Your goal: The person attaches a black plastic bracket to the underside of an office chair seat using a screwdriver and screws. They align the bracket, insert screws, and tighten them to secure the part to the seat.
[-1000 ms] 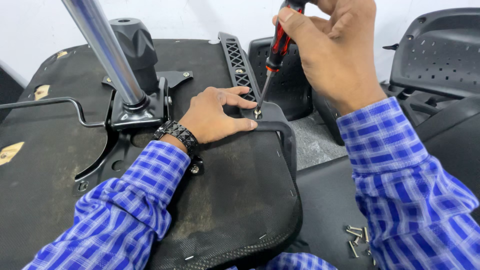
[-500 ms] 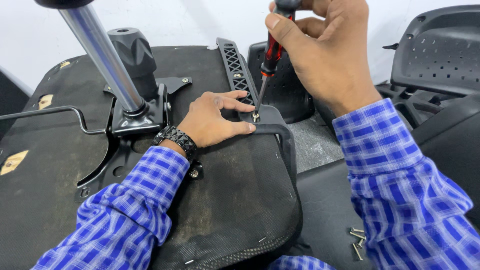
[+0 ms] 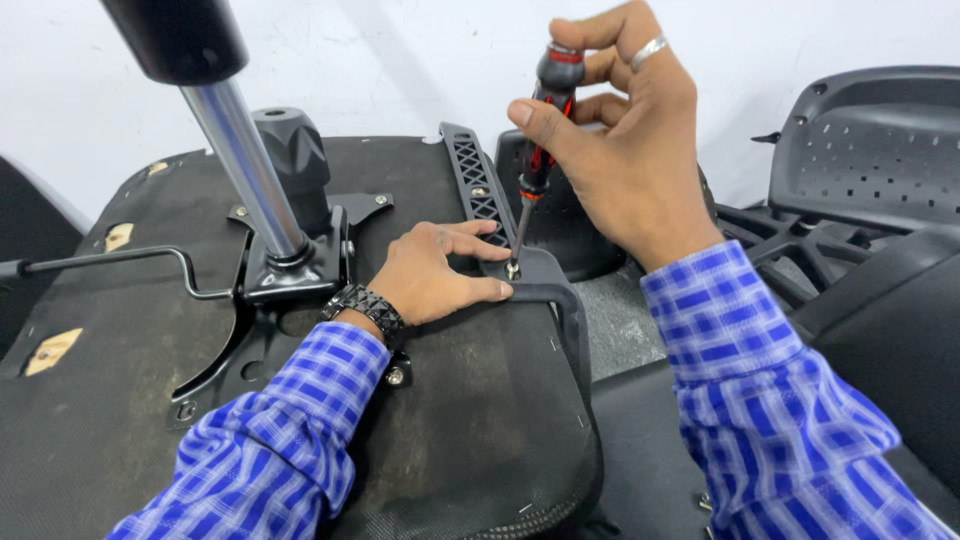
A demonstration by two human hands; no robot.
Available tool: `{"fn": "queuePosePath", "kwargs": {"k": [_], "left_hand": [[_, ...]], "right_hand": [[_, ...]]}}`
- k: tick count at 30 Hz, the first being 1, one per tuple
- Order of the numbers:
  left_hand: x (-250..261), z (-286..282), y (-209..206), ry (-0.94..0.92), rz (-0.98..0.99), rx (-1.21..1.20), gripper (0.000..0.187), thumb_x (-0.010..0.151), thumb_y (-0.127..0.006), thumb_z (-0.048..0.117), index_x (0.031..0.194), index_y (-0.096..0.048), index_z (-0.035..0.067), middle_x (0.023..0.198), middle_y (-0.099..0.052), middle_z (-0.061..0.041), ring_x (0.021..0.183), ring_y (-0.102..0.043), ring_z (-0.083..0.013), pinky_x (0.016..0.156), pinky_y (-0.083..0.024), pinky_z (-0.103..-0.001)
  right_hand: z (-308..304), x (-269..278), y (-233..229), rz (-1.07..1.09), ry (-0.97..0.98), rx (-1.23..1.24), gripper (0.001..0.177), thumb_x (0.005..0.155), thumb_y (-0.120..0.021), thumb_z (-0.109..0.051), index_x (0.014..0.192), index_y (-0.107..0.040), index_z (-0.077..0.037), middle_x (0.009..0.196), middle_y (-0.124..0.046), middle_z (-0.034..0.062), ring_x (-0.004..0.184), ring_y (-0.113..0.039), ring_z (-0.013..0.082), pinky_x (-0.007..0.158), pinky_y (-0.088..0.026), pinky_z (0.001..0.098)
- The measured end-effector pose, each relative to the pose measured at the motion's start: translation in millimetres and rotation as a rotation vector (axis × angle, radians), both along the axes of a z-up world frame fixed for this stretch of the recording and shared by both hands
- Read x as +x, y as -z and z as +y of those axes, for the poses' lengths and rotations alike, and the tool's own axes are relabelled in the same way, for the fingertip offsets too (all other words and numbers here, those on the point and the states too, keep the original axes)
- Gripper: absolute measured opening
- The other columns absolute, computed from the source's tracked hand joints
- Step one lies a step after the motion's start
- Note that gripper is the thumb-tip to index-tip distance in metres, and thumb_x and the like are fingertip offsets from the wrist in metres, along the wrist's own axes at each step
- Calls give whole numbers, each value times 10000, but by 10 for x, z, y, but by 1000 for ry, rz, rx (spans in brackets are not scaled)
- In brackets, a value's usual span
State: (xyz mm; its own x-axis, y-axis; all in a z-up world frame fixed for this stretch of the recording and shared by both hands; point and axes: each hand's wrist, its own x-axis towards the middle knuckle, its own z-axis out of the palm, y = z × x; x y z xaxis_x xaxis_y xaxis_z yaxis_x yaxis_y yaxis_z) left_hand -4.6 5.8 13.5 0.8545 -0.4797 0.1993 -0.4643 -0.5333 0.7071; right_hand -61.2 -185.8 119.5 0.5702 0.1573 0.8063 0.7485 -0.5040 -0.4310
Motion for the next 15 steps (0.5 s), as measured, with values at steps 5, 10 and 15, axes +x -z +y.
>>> {"fn": "queuePosePath", "kwargs": {"k": [5, 10, 15], "left_hand": [[-7, 6, -18, -10, 7, 11, 460, 601, -851, 447, 1034, -838, 290, 1446, -627, 45, 1320, -593, -252, 1153, -395, -397], [-17, -5, -9, -25, -9, 30, 481, 592, -840, 479, 1038, -840, 299, 1450, -630, 48, 1319, -610, -246, 1155, -412, -386], [-70, -10, 35, -9, -175, 139, 732, 583, -778, 642, 1221, -754, 283, 1478, -601, 36, 1321, -585, -281, 1126, -425, -426]], "right_hand": [[70, -90, 23, 102, -57, 80, 365, 1019, -697, -28, 1346, -536, -37, 1234, -708, 140, 1076, -756, 163, 891, -638, 271], [98, -141, 6, 111, -51, 98, 368, 1006, -681, -21, 1338, -522, -34, 1219, -708, 159, 1079, -753, 175, 924, -647, 286], [73, -209, -15, 139, 15, 117, 390, 973, -705, -36, 1317, -520, -27, 1177, -703, 163, 1008, -754, 173, 861, -650, 278]]}}
